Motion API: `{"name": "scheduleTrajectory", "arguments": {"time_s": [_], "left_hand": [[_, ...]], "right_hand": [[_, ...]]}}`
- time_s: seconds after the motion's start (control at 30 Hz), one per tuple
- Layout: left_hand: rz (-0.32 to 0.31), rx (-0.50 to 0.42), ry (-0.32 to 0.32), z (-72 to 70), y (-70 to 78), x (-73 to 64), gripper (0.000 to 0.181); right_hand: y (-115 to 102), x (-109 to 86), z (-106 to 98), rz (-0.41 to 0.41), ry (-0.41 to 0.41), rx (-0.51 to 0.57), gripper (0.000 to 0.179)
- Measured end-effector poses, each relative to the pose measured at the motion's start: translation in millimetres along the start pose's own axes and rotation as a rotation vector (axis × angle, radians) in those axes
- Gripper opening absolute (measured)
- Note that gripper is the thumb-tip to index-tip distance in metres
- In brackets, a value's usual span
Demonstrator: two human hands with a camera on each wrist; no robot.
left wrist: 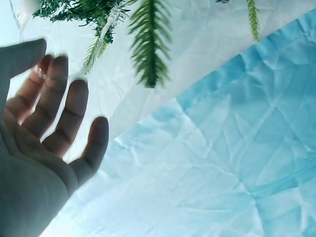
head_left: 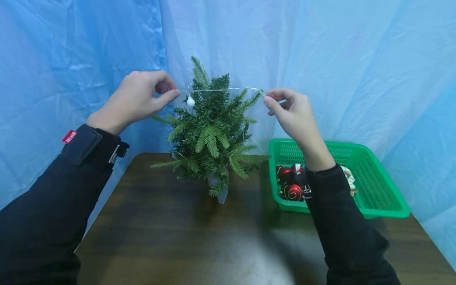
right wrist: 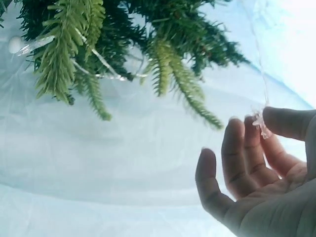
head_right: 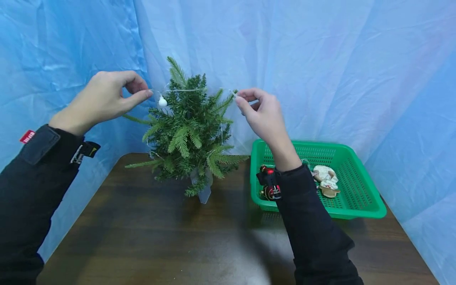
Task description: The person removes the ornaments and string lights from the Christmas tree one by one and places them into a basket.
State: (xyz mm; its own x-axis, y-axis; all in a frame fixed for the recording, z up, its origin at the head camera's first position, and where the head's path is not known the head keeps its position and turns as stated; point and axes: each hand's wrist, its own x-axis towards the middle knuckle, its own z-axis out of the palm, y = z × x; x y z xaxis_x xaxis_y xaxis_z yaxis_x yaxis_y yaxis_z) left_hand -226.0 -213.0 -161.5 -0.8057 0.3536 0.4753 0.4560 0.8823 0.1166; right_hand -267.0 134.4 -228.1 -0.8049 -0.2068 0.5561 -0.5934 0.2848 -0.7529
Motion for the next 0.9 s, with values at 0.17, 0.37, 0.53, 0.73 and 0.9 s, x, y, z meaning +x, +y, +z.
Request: {"name": "scheduleTrajectory", "arguments": {"time_s": [0.17,0.37,0.53,0.73,0.9], "left_hand": [[-0.06,0.022,0.02,-3.9,6.6,19.3,0.042],[-0.181,-0.105,-0.042,-6.2,16.7,42.6,0.051],[-0.313,-0.233,-0.056,-4.3,19.7,57.5,0.049],[-0.386,-0.283,-0.107,2.9,15.9,73.4,0.05],[-0.385,-0.242,-0.168,10.8,10.2,78.9,0.043]], "right_hand": [[7.9,11.8,-2.1,0.133,-0.006,0.135,0.035],[17.6,27.1,-8.9,0.227,0.021,0.361,0.035],[24.2,40.0,-12.3,0.343,0.037,0.545,0.036],[36.8,55.1,-7.4,0.504,0.042,0.743,0.046],[50.5,61.0,3.9,0.629,-0.039,0.756,0.047]]}}
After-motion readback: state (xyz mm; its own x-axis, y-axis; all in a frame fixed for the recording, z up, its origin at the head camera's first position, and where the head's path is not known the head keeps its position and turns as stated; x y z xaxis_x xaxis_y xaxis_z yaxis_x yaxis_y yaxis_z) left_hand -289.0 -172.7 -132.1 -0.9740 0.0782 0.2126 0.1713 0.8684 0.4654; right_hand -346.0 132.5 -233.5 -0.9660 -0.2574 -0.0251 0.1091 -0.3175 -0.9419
